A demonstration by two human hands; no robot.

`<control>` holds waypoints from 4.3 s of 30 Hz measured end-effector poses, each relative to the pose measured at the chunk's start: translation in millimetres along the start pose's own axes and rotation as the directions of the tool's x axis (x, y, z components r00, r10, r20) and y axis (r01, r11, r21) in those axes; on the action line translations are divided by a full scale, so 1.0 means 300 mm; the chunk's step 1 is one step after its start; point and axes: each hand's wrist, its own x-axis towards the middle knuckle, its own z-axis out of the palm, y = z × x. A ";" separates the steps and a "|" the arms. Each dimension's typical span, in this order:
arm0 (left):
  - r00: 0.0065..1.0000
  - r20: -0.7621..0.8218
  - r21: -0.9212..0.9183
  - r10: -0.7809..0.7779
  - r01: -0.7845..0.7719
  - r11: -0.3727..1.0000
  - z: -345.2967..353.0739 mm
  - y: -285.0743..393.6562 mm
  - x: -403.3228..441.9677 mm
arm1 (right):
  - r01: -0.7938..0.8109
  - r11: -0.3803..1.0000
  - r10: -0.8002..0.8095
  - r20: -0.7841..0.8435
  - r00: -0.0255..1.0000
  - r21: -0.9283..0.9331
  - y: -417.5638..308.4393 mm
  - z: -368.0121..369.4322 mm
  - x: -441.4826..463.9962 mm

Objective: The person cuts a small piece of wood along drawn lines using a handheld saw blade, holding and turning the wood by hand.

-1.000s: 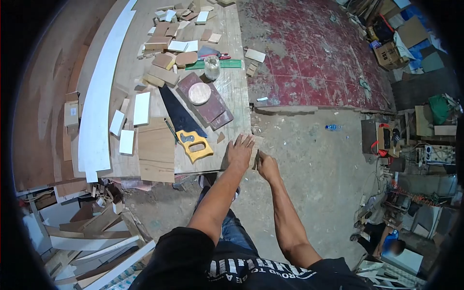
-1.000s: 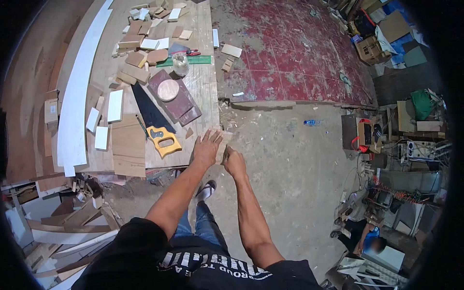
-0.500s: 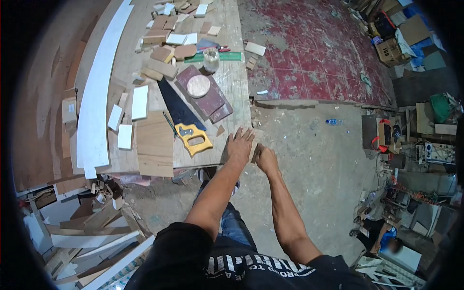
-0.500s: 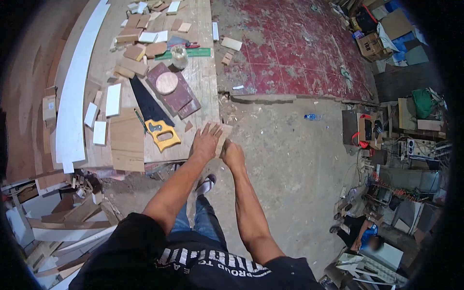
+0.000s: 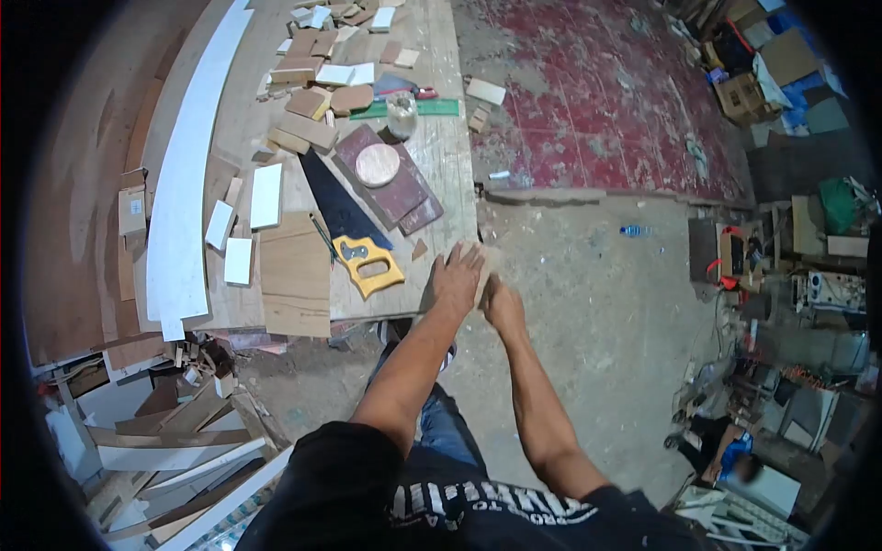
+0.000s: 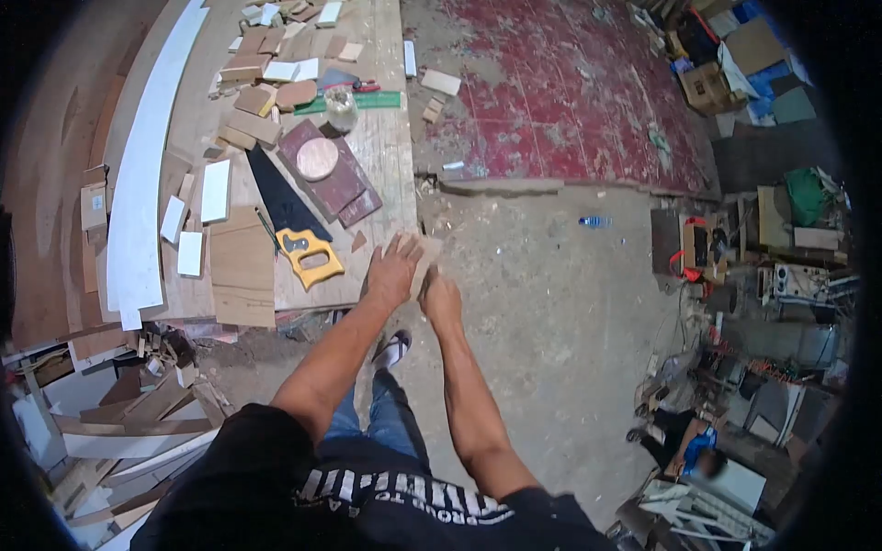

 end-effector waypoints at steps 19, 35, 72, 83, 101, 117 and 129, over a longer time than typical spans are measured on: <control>0.989 0.091 -0.134 -0.115 0.127 0.983 -0.109 -0.068 0.058 | -0.016 0.988 0.041 0.160 0.986 -0.154 -0.173 -0.170 0.144; 0.978 0.057 -0.185 -0.203 0.210 0.960 -0.077 -0.043 0.089 | 0.060 0.973 -0.020 0.176 0.984 -0.222 -0.112 -0.086 0.164; 0.979 0.115 -0.106 -0.171 0.184 0.977 -0.098 -0.058 0.080 | 0.075 0.986 -0.023 0.325 0.946 -0.149 -0.077 -0.062 0.292; 0.985 0.054 -0.073 -0.163 0.167 0.983 -0.096 -0.058 0.073 | 0.207 0.952 -0.085 0.455 0.887 -0.227 -0.107 -0.137 0.304; 0.982 0.103 -0.143 -0.161 0.175 0.974 -0.099 -0.073 0.067 | -0.028 0.954 0.113 0.272 0.956 -0.298 -0.187 -0.418 -0.039; 0.955 -0.263 0.013 0.137 -0.138 0.990 -0.059 -0.085 -0.013 | -0.413 0.785 0.486 -0.046 0.873 0.462 -0.021 -0.251 -0.407; 0.878 -0.194 -0.053 0.437 -0.455 0.889 -0.069 -0.194 0.022 | -0.319 0.794 0.458 -0.165 0.874 0.517 -0.255 -0.122 -0.226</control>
